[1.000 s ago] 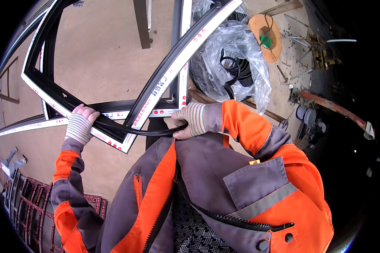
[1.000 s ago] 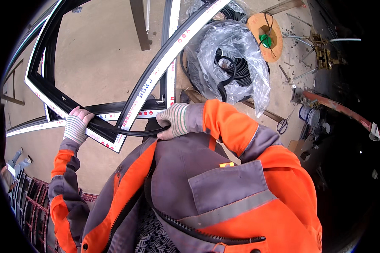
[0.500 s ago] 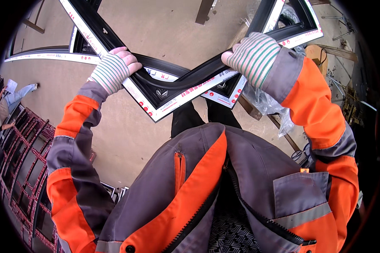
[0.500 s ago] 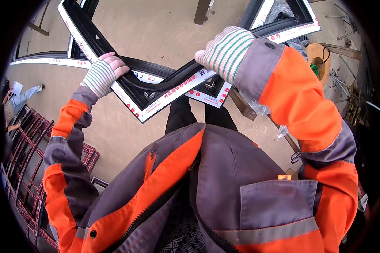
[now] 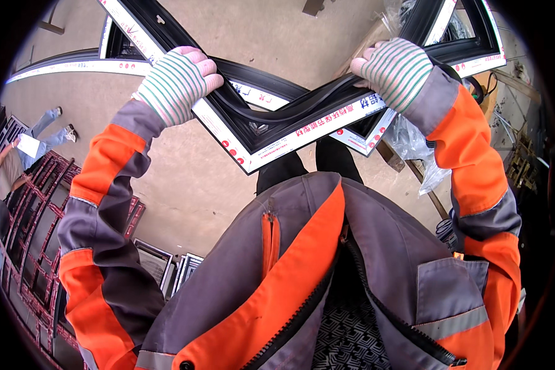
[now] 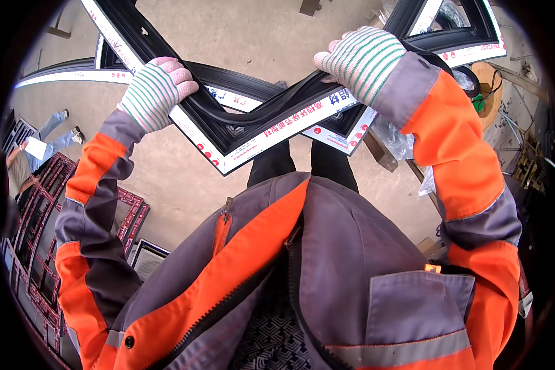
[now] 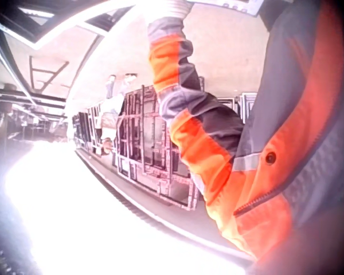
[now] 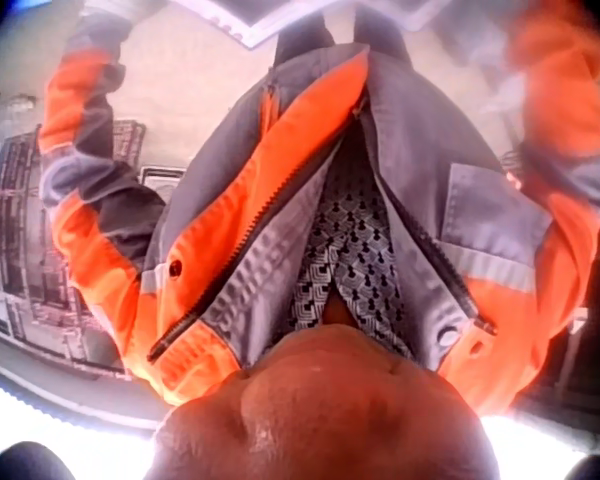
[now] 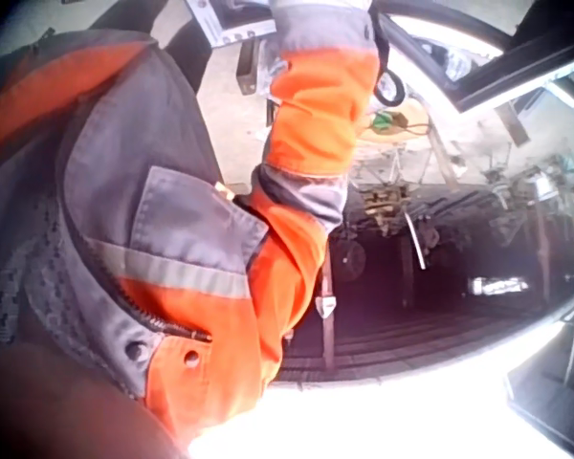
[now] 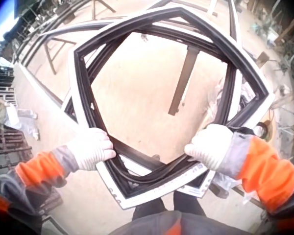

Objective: The person presses a black rubber seal into the groove of a white window frame. They work along the edges and corners of the frame, ensuring the seal is seated properly. The person handles the frame and the seal by hand, occasionally adjusting their grip to apply pressure.

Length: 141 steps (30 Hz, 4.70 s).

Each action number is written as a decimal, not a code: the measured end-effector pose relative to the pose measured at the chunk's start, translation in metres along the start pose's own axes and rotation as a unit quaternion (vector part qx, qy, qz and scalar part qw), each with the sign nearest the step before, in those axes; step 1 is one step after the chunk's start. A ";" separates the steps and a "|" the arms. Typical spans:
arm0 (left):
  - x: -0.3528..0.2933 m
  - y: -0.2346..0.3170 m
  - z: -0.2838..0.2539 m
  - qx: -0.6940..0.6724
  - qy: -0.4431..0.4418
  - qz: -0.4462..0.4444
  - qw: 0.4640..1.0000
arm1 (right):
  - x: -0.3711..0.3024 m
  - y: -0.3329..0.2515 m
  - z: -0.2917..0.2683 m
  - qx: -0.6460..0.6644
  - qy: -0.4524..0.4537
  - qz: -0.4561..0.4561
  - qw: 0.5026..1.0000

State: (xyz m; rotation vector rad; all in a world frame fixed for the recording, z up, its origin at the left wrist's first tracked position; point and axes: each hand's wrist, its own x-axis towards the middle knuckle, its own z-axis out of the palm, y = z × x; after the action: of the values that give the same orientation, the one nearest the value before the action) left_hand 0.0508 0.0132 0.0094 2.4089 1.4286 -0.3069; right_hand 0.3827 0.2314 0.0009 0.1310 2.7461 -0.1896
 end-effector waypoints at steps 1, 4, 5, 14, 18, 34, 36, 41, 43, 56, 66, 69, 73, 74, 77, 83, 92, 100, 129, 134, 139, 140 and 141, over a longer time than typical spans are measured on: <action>0.003 -0.002 -0.002 -0.002 -0.004 0.007 1.000 | -0.003 -0.001 -0.004 0.000 0.008 -0.001 1.000; 0.004 -0.004 -0.005 -0.012 -0.017 0.013 1.000 | -0.004 -0.003 -0.011 0.001 0.029 -0.016 0.999; 0.006 -0.005 -0.007 -0.014 -0.024 0.017 0.999 | -0.005 -0.003 -0.015 0.006 0.029 -0.014 0.999; 0.005 -0.012 -0.009 -0.022 -0.073 0.032 0.997 | -0.004 -0.001 -0.014 0.059 0.059 -0.011 0.996; 0.015 -0.026 -0.013 -0.022 -0.086 0.040 0.995 | -0.009 0.000 -0.011 0.089 0.088 -0.004 0.992; 0.025 -0.028 -0.022 0.010 -0.150 0.058 0.987 | -0.009 0.001 -0.012 0.091 0.094 0.007 0.991; 0.021 -0.029 -0.021 -0.017 -0.112 0.066 0.991 | -0.008 0.001 -0.012 0.094 0.093 0.004 0.991; 0.018 -0.011 -0.013 -0.055 -0.075 0.100 0.991 | -0.008 0.002 -0.016 0.104 0.087 0.004 0.991; 0.018 0.002 -0.008 -0.055 -0.091 0.097 0.990 | -0.008 0.002 -0.013 0.104 0.082 0.005 0.991; 0.018 0.005 -0.005 -0.077 -0.088 0.097 0.988 | -0.007 0.003 -0.018 0.114 0.076 0.015 0.990; 0.020 0.019 -0.003 -0.101 -0.092 0.108 0.985 | -0.007 0.006 -0.014 0.127 0.092 -0.014 0.988; 0.022 0.020 -0.005 -0.092 -0.114 0.099 0.984 | -0.006 0.006 -0.014 0.127 0.074 -0.008 0.989; 0.022 0.021 -0.005 -0.093 -0.114 0.102 0.984 | -0.005 0.007 -0.012 0.136 0.083 -0.020 0.987; 0.021 0.024 -0.004 -0.099 -0.103 0.100 0.985 | -0.005 0.007 -0.013 0.137 0.075 -0.020 0.988; 0.019 0.036 -0.001 -0.102 -0.090 0.093 0.986 | -0.004 0.004 -0.015 0.127 0.080 -0.001 0.989; 0.018 0.039 0.002 -0.104 -0.068 0.091 0.988 | -0.005 0.005 -0.012 0.128 0.075 -0.006 0.989; 0.017 0.040 0.004 -0.103 -0.052 0.085 0.990 | -0.004 0.007 -0.011 0.135 0.086 -0.014 0.987; 0.015 0.060 0.010 -0.136 -0.016 0.049 0.989 | -0.004 0.007 -0.009 0.133 0.084 -0.014 0.987; 0.016 0.058 0.010 -0.126 -0.053 0.074 0.988 | 0.047 0.003 -0.014 0.047 -0.066 -0.129 0.988; 0.010 0.064 0.014 -0.119 0.008 0.062 0.991 | 0.053 0.008 -0.004 0.134 -0.106 -0.120 0.978; 0.007 0.078 0.019 -0.112 0.060 0.023 0.992 | 0.060 -0.006 -0.011 0.135 -0.156 -0.113 0.972; 0.006 0.081 0.020 -0.113 0.059 0.020 0.992 | 0.061 -0.008 -0.009 0.141 -0.142 -0.132 0.971; 0.005 0.082 0.021 -0.114 0.058 0.017 0.992 | 0.061 -0.010 -0.005 0.148 -0.128 -0.151 0.969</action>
State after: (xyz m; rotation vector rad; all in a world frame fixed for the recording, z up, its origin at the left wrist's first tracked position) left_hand 0.1245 -0.0278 0.0016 2.2932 1.3860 0.0054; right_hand 0.3230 0.2262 -0.0164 -0.2202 2.4507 -0.6517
